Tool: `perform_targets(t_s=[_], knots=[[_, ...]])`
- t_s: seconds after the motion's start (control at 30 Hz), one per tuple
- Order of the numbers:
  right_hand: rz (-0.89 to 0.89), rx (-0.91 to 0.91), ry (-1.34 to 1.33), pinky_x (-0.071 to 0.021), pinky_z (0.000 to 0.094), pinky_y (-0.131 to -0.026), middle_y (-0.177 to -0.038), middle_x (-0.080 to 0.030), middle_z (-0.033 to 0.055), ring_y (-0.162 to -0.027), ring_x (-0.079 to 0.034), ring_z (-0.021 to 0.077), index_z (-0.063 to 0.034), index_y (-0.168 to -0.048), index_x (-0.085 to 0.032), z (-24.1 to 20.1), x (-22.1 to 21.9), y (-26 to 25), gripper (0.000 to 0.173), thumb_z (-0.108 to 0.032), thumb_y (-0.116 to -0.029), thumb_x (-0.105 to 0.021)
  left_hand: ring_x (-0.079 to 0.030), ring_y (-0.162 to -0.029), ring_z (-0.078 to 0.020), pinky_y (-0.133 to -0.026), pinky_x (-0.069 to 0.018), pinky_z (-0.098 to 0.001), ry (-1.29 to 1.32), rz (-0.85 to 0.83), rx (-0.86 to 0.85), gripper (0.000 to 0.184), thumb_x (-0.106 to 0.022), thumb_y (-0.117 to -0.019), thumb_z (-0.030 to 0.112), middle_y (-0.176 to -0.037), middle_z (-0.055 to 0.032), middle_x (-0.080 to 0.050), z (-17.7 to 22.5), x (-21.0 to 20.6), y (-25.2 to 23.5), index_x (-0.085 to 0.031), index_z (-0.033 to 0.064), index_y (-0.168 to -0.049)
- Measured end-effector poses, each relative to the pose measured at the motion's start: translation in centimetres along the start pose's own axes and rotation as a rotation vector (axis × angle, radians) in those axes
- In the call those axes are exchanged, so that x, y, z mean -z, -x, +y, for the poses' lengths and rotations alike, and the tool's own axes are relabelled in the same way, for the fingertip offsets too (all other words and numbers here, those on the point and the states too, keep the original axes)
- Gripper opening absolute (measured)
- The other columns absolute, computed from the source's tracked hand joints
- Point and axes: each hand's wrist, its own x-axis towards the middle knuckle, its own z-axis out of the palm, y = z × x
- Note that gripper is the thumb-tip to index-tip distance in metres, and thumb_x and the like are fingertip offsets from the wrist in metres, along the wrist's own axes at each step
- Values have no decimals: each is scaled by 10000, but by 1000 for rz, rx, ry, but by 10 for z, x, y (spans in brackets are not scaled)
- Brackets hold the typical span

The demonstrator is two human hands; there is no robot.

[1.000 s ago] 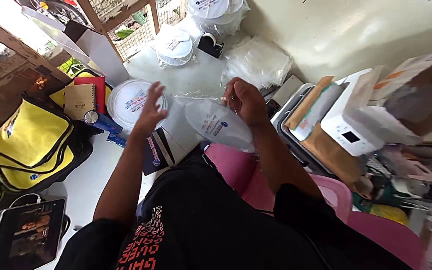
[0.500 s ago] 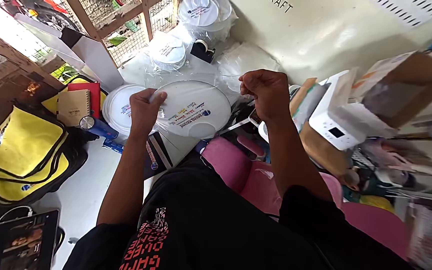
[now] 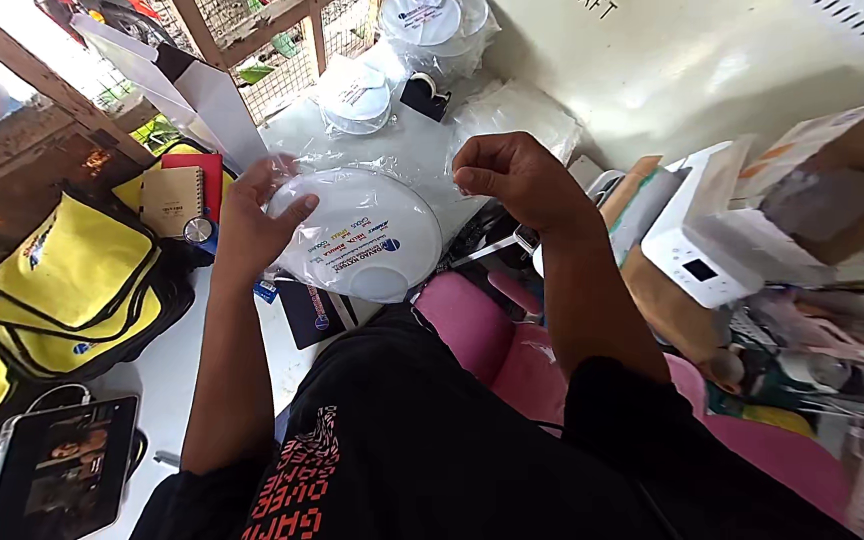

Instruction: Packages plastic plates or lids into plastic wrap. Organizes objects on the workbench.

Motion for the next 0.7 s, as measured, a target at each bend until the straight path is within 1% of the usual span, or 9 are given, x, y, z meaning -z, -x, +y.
perform_targets(t_s=[0.03, 0.07, 0.13, 0.27, 0.33, 0.4, 0.5, 0.6, 0.7], knots=[[-33, 32, 18, -550, 231, -701, -797, -639, -30, -735, -618, 44, -69, -961, -654, -5, -5, -5, 113, -162, -1005, -607, -586, -1283, -209, -1052, -520, -422, -75, -3, -3, 750, -823, -853, 363, -1436, -123, -572, 3, 6, 1, -494, 85, -1467], [-74, 58, 43, -540, 218, -678, -799, -632, -29, -725, -609, 37, -63, -967, -646, -11, -10, -9, 105, -151, -1003, -603, -499, -1388, -275, -1119, -465, -474, -154, 13, -30, 935, -840, -821, 440, -1554, -175, -448, 9, 9, 3, -377, 88, -1552], [-174, 100, 109, -527, 211, -636, -789, -627, -14, -700, -598, 41, -50, -961, -648, -23, -21, -22, 118, -148, -1007, -602, -422, -1438, -353, -1153, -383, -571, -263, 6, -118, 1048, -835, -779, 532, -1586, -216, -392, 29, 10, 5, -334, 70, -1574], [-394, 208, 244, -543, 231, -657, -808, -649, 1, -719, -618, 52, -42, -985, -668, -49, -39, -51, 157, -174, -1020, -592, -526, -1358, -257, -1167, -287, -635, -298, -142, -267, 731, -727, -880, 539, -1406, -73, -623, 56, -3, 9, -554, 108, -1444], [-447, 262, 317, -557, 234, -672, -814, -663, -4, -729, -631, 48, -53, -982, -680, -64, -45, -63, 159, -176, -1022, -587, -642, -1162, -167, -1112, -373, -579, -186, -153, -309, 474, -711, -936, 426, -1162, -3, -732, 57, -5, 10, -678, 103, -1282], [-469, 299, 389, -546, 222, -654, -798, -651, -24, -713, -617, 33, -76, -974, -686, -79, -48, -73, 169, -193, -1021, -574, -695, -989, -92, -975, -551, -384, -14, -135, -308, 274, -707, -963, 284, -1010, 11, -745, 60, 0, 12, -730, 71, -1134], [-484, 327, 457, -486, 210, -576, -742, -615, -50, -643, -563, 18, -92, -983, -695, -95, -50, -86, 190, -206, -1018, -548, -698, -929, -98, -885, -577, -322, 170, -85, -255, 148, -693, -972, 167, -971, -9, -753, 64, 13, 21, -751, 49, -1041], [-454, 340, 497, -447, 203, -525, -703, -602, -66, -592, -535, 8, -104, -989, -709, -100, -58, -93, 212, -203, -1019, -524, -692, -893, -91, -852, -570, -311, 145, 11, -203, 95, -724, -951, 154, -925, 13, -749, 65, 26, 33, -758, 78, -994], [-460, 355, 501, -514, 205, -607, -777, -648, -63, -690, -605, 9, -119, -995, -692, -97, -68, -102, 167, -211, -975, -553, -691, -889, -76, -838, -575, -299, 42, 91, -172, 86, -739, -940, 168, -919, 28, -745, 66, 35, 43, -758, 95, -980]])
